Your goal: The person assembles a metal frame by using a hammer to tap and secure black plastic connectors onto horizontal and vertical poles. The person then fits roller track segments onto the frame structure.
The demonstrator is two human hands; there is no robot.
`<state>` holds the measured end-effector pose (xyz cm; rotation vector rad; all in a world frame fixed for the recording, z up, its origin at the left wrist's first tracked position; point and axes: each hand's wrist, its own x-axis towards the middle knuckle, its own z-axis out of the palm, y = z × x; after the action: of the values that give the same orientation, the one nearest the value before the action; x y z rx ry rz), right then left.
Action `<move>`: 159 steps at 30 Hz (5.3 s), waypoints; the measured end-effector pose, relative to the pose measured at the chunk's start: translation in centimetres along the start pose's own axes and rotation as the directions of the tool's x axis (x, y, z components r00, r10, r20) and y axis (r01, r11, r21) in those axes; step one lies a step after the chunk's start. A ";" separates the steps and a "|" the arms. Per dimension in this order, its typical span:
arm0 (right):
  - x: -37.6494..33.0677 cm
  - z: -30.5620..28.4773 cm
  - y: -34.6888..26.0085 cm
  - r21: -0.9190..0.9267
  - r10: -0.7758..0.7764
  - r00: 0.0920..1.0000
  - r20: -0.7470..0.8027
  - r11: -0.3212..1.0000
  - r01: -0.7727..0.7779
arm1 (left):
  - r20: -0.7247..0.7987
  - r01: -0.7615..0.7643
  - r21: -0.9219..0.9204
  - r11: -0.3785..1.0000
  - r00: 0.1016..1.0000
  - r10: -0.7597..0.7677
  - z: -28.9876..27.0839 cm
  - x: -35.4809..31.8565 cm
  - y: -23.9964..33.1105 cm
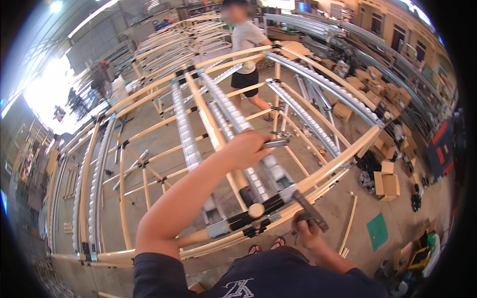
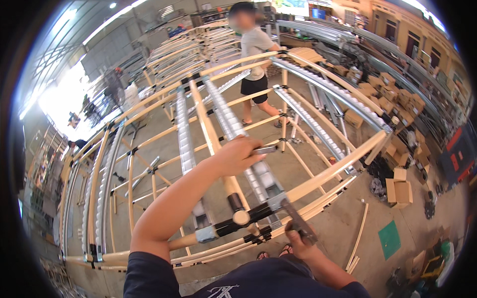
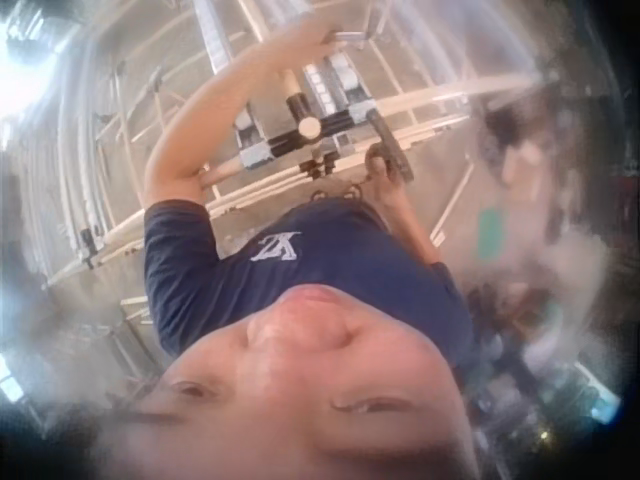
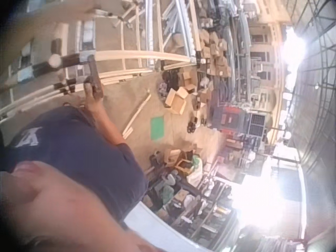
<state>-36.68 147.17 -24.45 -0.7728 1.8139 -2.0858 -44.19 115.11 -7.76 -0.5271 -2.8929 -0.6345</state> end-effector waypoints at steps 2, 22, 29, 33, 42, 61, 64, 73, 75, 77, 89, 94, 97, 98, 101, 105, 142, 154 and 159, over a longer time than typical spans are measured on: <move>-0.9 0.2 1.6 0.020 -0.009 1.000 -0.002 1.000 0.009 | -0.041 0.004 0.018 1.000 0.999 -0.003 0.4 -0.6 -0.3; 1.7 0.3 -1.7 0.138 -0.370 0.929 -0.021 0.919 0.369 | -0.124 0.165 0.064 0.984 0.980 -0.156 0.7 0.1 -0.9; 0.6 1.3 -1.3 0.170 -0.139 0.988 -0.061 0.974 0.148 | -0.163 0.150 0.102 0.983 0.978 -0.132 0.7 -0.6 -1.0; 0.6 0.8 -1.6 0.199 -0.182 0.981 -0.069 0.961 0.192 | -0.138 0.165 0.073 0.984 0.978 -0.154 0.3 -0.8 -0.4; 1.8 -7.8 0.4 -0.125 -0.349 0.931 0.107 0.924 0.361 | -0.194 0.245 0.047 0.968 0.953 -0.232 2.1 2.1 -0.9; 9.7 -37.1 9.0 -0.455 0.364 0.855 -0.370 0.731 -0.508 | -0.362 0.510 -0.158 0.845 0.767 -0.530 1.7 0.4 -2.4; 11.3 -38.8 8.2 -0.423 0.393 0.859 -0.328 0.752 -0.505 | -0.359 0.600 -0.158 0.784 0.705 -0.612 1.9 1.5 -1.7; 13.4 -41.5 7.8 -0.643 0.333 0.893 -0.302 0.621 -0.449 | -0.626 0.418 -0.393 0.819 0.532 -0.571 -3.2 -1.7 9.3; 14.2 -41.8 7.8 -0.697 0.336 0.889 -0.311 0.555 -0.454 | -0.518 0.156 -0.466 0.871 0.750 -0.411 -1.2 -1.7 14.9; 15.7 -40.9 7.6 -0.722 0.305 0.918 -0.252 0.573 -0.388 | -0.234 -0.044 -0.781 0.622 0.946 -0.226 2.6 0.5 18.3; 19.9 -41.9 7.3 -0.780 0.255 0.963 -0.081 0.586 -0.221 | 0.480 0.789 -0.613 -0.031 0.341 -0.808 36.0 -6.1 17.2; 21.0 -43.2 5.1 -0.858 0.296 0.954 -0.046 0.478 -0.189 | 0.465 0.758 -0.633 -0.158 0.209 -0.860 40.3 -7.2 16.9; 21.3 -44.2 5.0 -0.857 0.298 0.955 0.006 0.494 -0.148 | 0.421 0.771 -0.629 -0.095 0.236 -0.876 41.5 -6.2 16.7; 21.2 -44.7 5.0 -0.854 0.319 0.948 0.014 0.497 -0.155 | 0.379 0.797 -0.604 -0.012 0.273 -0.884 41.5 -5.4 16.8; 20.8 -46.0 5.1 -0.849 0.352 0.936 0.026 0.503 -0.165 | 0.272 0.814 -0.545 0.202 0.399 -0.876 41.6 -2.4 16.6; 20.6 -44.7 3.5 -0.871 0.449 0.893 -0.033 0.424 -0.246 | 0.230 0.732 -0.611 0.302 0.529 -0.817 43.9 1.1 13.7; 15.0 -43.6 6.4 -0.587 0.640 0.763 -0.086 0.586 -0.558 | 0.479 0.514 -0.849 -0.122 0.651 -0.589 48.6 32.1 3.5; 21.0 -47.2 7.6 -0.516 0.484 0.843 0.236 0.797 -0.314 | 0.435 0.376 -0.899 -0.224 0.711 -0.552 52.9 32.0 2.1; 21.8 -49.4 8.8 -0.504 0.593 0.759 0.269 0.758 -0.413 | 0.376 0.172 -0.910 -0.377 0.725 -0.577 52.5 32.4 4.2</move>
<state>-83.16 175.08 -32.03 -0.6388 1.9493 -1.0920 -75.66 151.05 -47.05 0.6924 -1.3306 -2.8507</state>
